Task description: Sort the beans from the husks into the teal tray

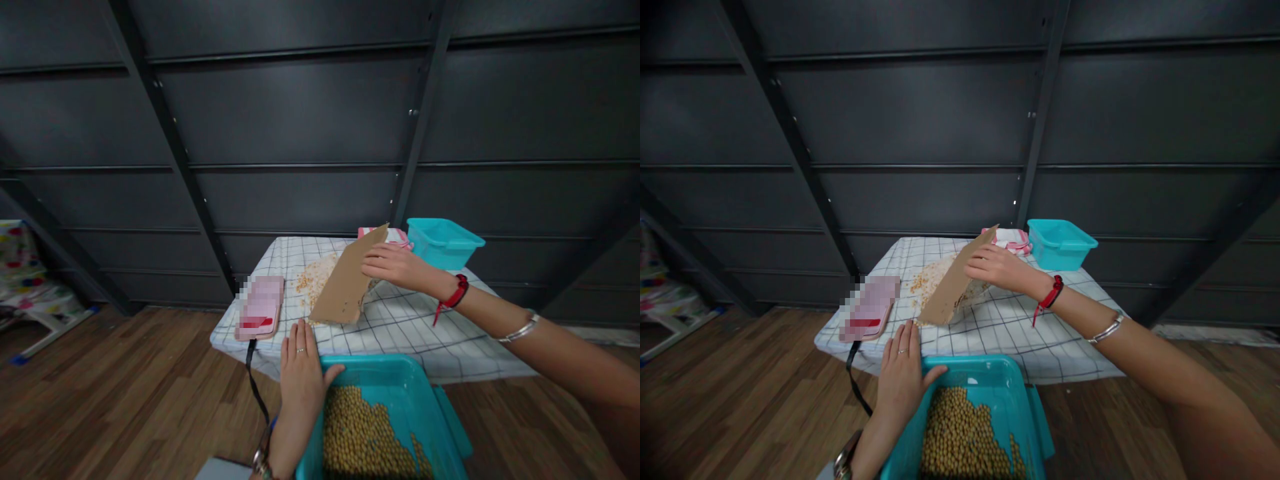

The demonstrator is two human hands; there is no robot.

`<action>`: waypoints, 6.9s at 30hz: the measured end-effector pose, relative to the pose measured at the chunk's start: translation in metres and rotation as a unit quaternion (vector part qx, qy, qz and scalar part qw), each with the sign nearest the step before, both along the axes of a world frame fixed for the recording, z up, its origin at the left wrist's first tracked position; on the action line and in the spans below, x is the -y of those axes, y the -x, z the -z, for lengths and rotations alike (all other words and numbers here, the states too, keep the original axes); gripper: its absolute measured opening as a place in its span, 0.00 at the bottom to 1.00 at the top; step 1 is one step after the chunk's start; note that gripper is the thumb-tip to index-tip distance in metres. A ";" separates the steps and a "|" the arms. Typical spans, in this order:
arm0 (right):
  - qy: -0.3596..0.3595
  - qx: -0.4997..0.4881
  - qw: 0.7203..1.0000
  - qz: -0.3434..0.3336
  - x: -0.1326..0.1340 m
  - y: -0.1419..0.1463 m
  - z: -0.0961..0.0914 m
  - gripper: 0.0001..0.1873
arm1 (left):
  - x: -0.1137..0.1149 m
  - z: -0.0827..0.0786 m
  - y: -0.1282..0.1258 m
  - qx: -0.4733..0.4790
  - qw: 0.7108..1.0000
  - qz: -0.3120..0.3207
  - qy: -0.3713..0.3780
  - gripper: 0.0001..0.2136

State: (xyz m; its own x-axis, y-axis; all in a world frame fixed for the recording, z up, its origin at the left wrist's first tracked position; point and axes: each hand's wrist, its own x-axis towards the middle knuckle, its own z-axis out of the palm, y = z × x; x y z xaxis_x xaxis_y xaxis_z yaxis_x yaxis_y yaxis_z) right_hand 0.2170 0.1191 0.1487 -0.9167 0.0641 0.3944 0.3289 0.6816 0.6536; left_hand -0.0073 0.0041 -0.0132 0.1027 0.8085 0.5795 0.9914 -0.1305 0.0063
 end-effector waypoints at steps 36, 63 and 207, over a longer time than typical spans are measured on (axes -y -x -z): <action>-0.048 -0.008 0.998 -0.045 0.002 -0.004 -0.011 0.12 | -0.001 0.000 0.002 -0.040 0.999 -0.010 -0.020 0.40; -0.005 -0.060 0.995 0.079 0.007 -0.008 0.011 0.17 | -0.002 0.001 0.004 -0.011 1.000 0.010 -0.008 0.38; -0.011 -0.081 0.988 0.128 0.121 -0.040 0.029 0.18 | 0.003 -0.007 0.002 -0.004 0.999 0.006 0.033 0.40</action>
